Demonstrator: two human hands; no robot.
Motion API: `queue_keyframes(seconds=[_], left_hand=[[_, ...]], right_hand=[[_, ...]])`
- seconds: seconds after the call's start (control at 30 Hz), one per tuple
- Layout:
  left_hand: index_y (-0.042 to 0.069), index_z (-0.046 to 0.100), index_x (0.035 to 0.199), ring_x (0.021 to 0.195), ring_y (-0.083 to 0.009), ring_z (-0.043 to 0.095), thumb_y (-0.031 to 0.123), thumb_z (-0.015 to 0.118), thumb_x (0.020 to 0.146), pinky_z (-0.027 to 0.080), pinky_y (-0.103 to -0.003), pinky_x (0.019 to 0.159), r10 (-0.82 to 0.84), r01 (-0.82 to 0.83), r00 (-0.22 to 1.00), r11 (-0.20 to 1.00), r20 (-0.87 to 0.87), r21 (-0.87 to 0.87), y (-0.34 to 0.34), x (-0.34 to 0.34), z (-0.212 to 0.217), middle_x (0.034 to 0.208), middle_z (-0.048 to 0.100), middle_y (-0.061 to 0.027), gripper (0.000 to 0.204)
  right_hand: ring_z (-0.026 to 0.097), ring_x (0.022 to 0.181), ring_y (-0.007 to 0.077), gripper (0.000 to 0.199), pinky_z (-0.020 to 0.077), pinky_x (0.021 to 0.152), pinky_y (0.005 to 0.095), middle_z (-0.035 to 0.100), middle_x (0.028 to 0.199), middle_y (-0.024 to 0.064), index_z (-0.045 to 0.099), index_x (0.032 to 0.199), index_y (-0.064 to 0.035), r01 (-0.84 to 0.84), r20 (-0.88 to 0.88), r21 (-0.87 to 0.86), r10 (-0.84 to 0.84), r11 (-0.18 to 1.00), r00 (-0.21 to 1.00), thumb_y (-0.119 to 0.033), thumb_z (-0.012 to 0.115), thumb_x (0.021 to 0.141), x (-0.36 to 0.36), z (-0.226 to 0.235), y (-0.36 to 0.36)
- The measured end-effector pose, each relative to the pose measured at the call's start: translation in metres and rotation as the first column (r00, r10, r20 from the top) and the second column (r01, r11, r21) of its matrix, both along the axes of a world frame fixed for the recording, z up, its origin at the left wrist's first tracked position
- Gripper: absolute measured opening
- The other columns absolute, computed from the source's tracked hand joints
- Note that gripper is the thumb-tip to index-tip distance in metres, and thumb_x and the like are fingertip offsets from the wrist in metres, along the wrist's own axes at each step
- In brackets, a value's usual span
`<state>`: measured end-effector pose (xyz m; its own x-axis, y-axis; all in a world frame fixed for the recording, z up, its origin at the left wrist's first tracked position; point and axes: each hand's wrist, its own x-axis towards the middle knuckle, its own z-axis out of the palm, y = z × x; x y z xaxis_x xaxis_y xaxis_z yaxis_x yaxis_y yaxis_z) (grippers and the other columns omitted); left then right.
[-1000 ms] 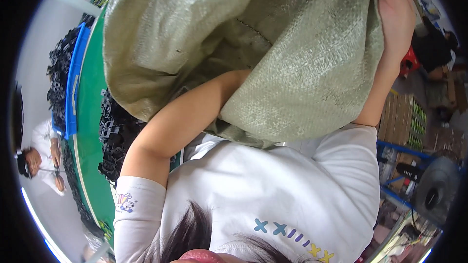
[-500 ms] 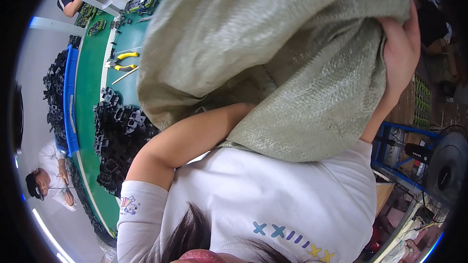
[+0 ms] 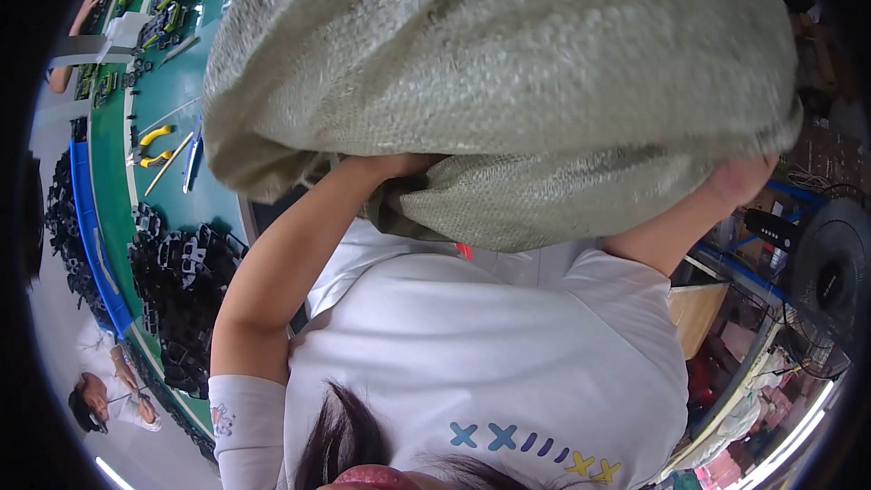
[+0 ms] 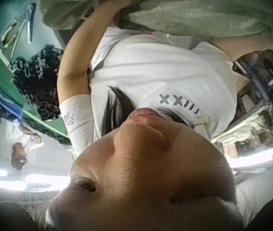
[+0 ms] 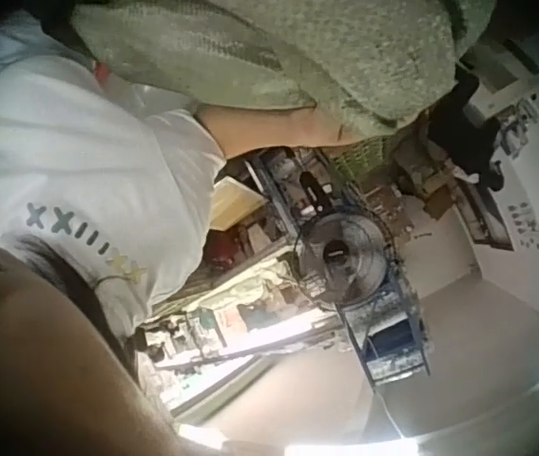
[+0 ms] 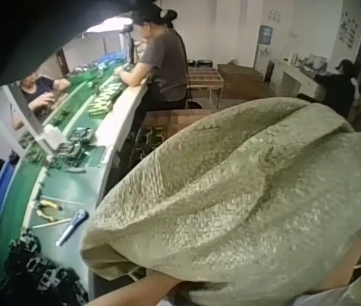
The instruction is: The person assembles toy cars by fitting plastic components into toy car bodies by hand, then takes plastic parts out of a large sack and places them onto the workbench.
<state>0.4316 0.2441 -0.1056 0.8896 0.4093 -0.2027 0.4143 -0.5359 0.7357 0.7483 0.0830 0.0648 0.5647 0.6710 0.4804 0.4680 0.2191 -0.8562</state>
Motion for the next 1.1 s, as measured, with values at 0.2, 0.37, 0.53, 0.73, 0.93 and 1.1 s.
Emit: queue_keyframes(seconds=[0.2, 0.37, 0.53, 0.73, 0.93, 1.1], left_hand=[[0.013, 0.052, 0.132, 0.129, -0.0321, 0.042, 0.039, 0.042, 0.096, 0.030, -0.043, 0.110, 0.423, -0.350, 0.884, 0.882, 0.201, -0.315, -0.014, 0.003, 0.014, 0.139, 0.047, -0.0133, 0.045], [0.004, 0.062, 0.107, 0.103, -0.0319, 0.060, 0.016, 0.057, 0.082, 0.047, -0.040, 0.089, 0.273, -0.254, 0.960, 0.759, 0.062, 0.600, -0.016, -0.001, 0.063, 0.112, 0.062, -0.0198, 0.028], [0.001, 0.051, 0.113, 0.087, -0.0353, 0.065, 0.004, 0.064, 0.076, 0.053, -0.044, 0.078, 0.440, -0.434, 0.898, 0.879, 0.019, 0.196, -0.037, -0.096, 0.176, 0.093, 0.065, -0.0163, 0.040], [-0.002, 0.055, 0.120, 0.085, -0.0217, 0.067, 0.015, 0.076, 0.070, 0.052, -0.033, 0.073, 0.833, -0.743, 0.551, 0.520, -0.056, 0.421, 0.021, -0.276, 0.182, 0.094, 0.068, -0.0156, 0.057], [-0.004, 0.055, 0.120, 0.092, -0.0340, 0.065, 0.021, 0.081, 0.068, 0.050, -0.039, 0.082, 0.865, -0.665, 0.384, 0.502, -0.324, 0.553, 0.044, -0.315, 0.151, 0.094, 0.066, -0.0214, 0.063], [0.001, 0.063, 0.108, 0.099, -0.0335, 0.063, 0.009, 0.071, 0.080, 0.050, -0.037, 0.085, 0.686, -0.566, 0.724, 0.536, 0.067, 0.627, 0.013, -0.216, 0.176, 0.109, 0.064, -0.0171, 0.030]], right_hand=[[0.051, 0.120, 0.0228, 0.049, 0.0355, 0.104, 0.0321, 0.054, 0.131, 0.0139, 0.045, 0.135, 0.0037, 0.042, 0.120, -0.053, -0.036, 0.998, 0.992, -0.005, 0.054, 0.088, -0.010, -0.008, 0.045], [0.051, 0.118, 0.0225, 0.046, 0.0354, 0.103, 0.0317, 0.055, 0.128, 0.0132, 0.047, 0.133, 0.0049, -0.113, 0.108, -0.080, 0.121, 0.990, 0.987, -0.005, 0.053, 0.089, -0.002, -0.031, 0.081], [0.052, 0.116, 0.0226, 0.041, 0.0372, 0.100, 0.0317, 0.055, 0.128, 0.0138, 0.049, 0.129, 0.0067, -0.117, 0.178, -0.153, 0.144, 0.981, 0.973, -0.004, 0.052, 0.090, -0.010, -0.023, 0.100], [0.052, 0.118, 0.0221, 0.044, 0.0372, 0.101, 0.0322, 0.054, 0.129, 0.0136, 0.047, 0.132, 0.0068, -0.280, -0.070, -0.032, 0.278, 0.959, 0.958, -0.001, 0.051, 0.089, -0.031, -0.014, 0.112], [0.054, 0.115, 0.0215, 0.048, 0.0383, 0.101, 0.0314, 0.056, 0.127, 0.0135, 0.048, 0.132, 0.0055, -0.203, 0.069, -0.008, 0.203, 0.979, 0.977, -0.001, 0.054, 0.085, -0.026, 0.000, 0.105], [0.056, 0.112, 0.0201, 0.048, 0.0404, 0.099, 0.0305, 0.058, 0.124, 0.0118, 0.050, 0.130, 0.0049, -0.171, -0.073, 0.129, 0.182, 0.977, 0.981, 0.003, 0.056, 0.082, -0.041, 0.004, 0.089]])
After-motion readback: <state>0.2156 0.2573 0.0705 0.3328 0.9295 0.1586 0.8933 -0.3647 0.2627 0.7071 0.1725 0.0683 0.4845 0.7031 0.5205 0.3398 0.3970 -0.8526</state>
